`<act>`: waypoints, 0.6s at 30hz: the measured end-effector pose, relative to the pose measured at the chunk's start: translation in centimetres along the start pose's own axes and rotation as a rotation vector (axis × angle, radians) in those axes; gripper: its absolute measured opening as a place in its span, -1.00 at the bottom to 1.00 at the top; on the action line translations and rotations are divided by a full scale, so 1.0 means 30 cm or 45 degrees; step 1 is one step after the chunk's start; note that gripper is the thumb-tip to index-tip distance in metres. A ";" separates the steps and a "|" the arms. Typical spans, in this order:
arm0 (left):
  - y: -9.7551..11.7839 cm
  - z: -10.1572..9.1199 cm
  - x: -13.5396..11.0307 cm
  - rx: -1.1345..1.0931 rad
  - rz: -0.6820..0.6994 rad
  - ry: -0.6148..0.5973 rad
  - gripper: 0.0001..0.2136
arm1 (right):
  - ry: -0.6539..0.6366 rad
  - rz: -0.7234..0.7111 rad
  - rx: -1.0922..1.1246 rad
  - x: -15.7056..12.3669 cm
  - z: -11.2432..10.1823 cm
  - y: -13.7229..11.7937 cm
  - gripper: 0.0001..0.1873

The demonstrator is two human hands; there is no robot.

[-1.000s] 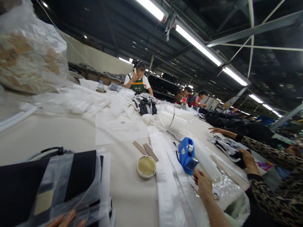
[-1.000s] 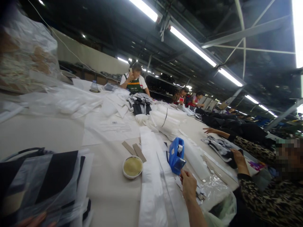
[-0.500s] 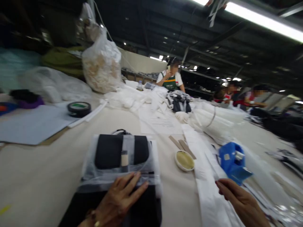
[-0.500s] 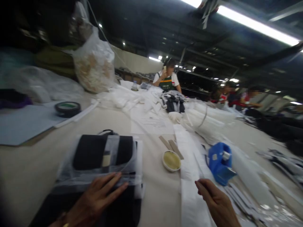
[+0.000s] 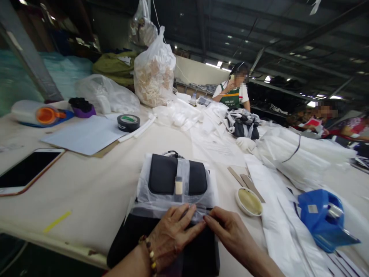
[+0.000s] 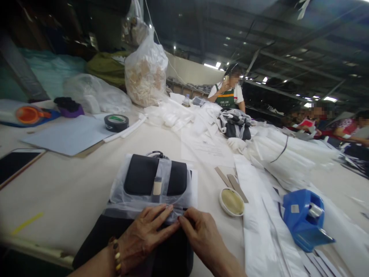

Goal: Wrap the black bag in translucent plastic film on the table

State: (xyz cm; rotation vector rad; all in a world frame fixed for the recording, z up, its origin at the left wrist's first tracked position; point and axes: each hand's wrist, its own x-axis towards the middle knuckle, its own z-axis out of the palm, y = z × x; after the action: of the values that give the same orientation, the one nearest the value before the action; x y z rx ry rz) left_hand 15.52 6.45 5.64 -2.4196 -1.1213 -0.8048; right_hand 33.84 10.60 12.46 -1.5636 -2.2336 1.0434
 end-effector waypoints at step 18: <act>0.002 -0.015 0.005 -0.064 0.017 0.038 -0.67 | 0.152 0.200 -0.655 0.051 0.036 -0.057 -0.70</act>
State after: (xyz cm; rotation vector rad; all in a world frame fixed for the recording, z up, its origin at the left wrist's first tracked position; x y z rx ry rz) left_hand 15.51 6.26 6.07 -2.4454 -1.0855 -0.8719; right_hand 31.37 11.20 12.48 -1.9622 -2.4496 0.3982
